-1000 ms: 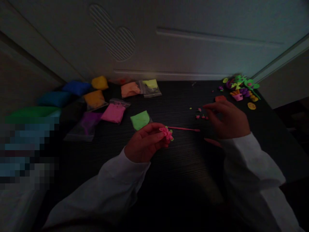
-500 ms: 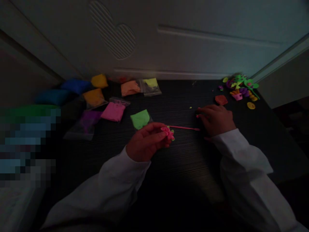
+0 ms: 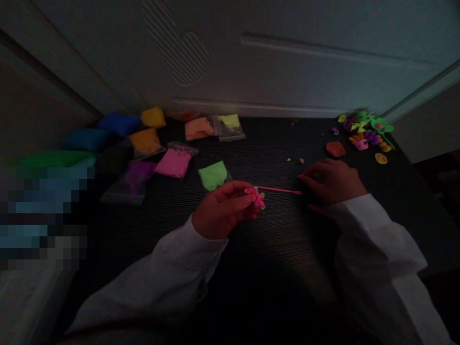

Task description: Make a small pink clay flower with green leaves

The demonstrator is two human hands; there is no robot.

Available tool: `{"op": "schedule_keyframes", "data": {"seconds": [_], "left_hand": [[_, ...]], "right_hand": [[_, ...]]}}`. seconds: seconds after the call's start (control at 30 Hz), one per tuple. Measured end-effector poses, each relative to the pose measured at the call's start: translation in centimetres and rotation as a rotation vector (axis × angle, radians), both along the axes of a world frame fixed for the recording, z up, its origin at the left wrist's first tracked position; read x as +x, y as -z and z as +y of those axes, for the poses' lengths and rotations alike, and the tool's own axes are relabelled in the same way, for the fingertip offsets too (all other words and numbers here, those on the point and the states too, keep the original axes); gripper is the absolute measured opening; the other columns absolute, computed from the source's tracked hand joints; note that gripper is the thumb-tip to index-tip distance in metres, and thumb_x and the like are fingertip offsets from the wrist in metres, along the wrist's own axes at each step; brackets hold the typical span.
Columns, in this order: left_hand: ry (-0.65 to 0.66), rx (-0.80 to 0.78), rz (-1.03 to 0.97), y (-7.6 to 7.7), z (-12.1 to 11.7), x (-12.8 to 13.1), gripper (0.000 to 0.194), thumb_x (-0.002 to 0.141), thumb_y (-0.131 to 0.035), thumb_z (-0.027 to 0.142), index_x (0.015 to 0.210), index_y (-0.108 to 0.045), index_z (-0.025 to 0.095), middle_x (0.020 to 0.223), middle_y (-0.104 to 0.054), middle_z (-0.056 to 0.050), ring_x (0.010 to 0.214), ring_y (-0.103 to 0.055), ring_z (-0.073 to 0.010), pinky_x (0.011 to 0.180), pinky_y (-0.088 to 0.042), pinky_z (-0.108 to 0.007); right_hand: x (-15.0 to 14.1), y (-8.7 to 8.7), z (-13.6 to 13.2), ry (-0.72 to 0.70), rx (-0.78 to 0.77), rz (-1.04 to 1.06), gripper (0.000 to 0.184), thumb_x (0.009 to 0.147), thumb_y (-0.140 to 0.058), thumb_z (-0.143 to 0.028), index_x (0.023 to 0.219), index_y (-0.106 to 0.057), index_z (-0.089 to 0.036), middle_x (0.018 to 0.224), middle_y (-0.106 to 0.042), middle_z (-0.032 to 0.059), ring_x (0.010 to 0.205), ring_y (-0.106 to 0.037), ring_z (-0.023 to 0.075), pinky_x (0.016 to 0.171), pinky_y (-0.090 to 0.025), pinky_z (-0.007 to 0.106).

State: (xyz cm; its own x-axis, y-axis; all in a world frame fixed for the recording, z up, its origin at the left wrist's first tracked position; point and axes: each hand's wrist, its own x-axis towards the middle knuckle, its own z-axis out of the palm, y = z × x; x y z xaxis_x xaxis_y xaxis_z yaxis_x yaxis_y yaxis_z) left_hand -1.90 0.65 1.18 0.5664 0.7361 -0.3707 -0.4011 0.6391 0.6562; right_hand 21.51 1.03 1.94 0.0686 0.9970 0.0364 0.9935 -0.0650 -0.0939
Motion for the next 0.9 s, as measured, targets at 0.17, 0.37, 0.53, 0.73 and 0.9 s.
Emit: {"op": "schedule_keyframes", "data": {"seconds": [0.17,0.37,0.53,0.73,0.9], "left_hand": [[0.011,0.0,-0.033,0.3,0.0,0.0,0.018,0.061,-0.06,0.011,0.078,-0.057,0.017,0.069,-0.062,0.001,0.062,-0.059,-0.0107,0.057,-0.046,-0.023],[0.034,0.011,-0.087,0.5,-0.4,0.1,0.017,0.063,-0.058,0.011,0.079,-0.058,0.015,0.066,-0.062,-0.001,0.06,-0.058,-0.011,0.054,-0.046,-0.022],[0.122,0.013,-0.118,0.3,-0.5,0.2,0.016,0.062,-0.059,0.012,0.078,-0.057,0.014,0.066,-0.062,-0.002,0.06,-0.058,-0.0114,0.053,-0.045,-0.022],[0.141,0.012,-0.115,0.3,-0.5,0.2,0.016,0.062,-0.06,0.013,0.077,-0.057,0.014,0.065,-0.062,-0.002,0.059,-0.058,-0.0113,0.052,-0.045,-0.022],[0.12,0.02,-0.094,0.2,-0.6,0.4,0.016,0.062,-0.059,0.011,0.078,-0.057,0.014,0.065,-0.062,-0.002,0.06,-0.058,-0.0115,0.052,-0.044,-0.021]], "right_hand": [[-0.1,-0.3,-0.1,-0.021,0.026,0.083,0.02,0.067,-0.053,-0.04,0.069,-0.059,-0.021,0.082,-0.057,0.0046,0.081,-0.05,0.0231,0.067,-0.037,0.039],[-3.1,-2.3,-1.5,-0.345,0.098,0.625,0.014,0.07,-0.055,-0.031,0.076,-0.055,-0.019,0.078,-0.055,0.0016,0.073,-0.051,0.0133,0.067,-0.041,0.029],[-5.0,-2.6,-2.5,-0.526,0.026,0.787,0.009,0.069,-0.056,-0.023,0.078,-0.056,-0.019,0.08,-0.056,0.0019,0.077,-0.051,0.0128,0.07,-0.041,0.028],[-5.3,-2.4,-2.6,-0.527,0.032,0.847,0.01,0.069,-0.056,-0.024,0.078,-0.056,-0.02,0.08,-0.056,0.0021,0.077,-0.051,0.013,0.069,-0.041,0.029],[-5.6,-2.5,-2.7,-0.532,0.021,0.831,0.009,0.07,-0.055,-0.024,0.078,-0.055,-0.02,0.079,-0.055,0.0019,0.075,-0.051,0.013,0.069,-0.041,0.029]]}}
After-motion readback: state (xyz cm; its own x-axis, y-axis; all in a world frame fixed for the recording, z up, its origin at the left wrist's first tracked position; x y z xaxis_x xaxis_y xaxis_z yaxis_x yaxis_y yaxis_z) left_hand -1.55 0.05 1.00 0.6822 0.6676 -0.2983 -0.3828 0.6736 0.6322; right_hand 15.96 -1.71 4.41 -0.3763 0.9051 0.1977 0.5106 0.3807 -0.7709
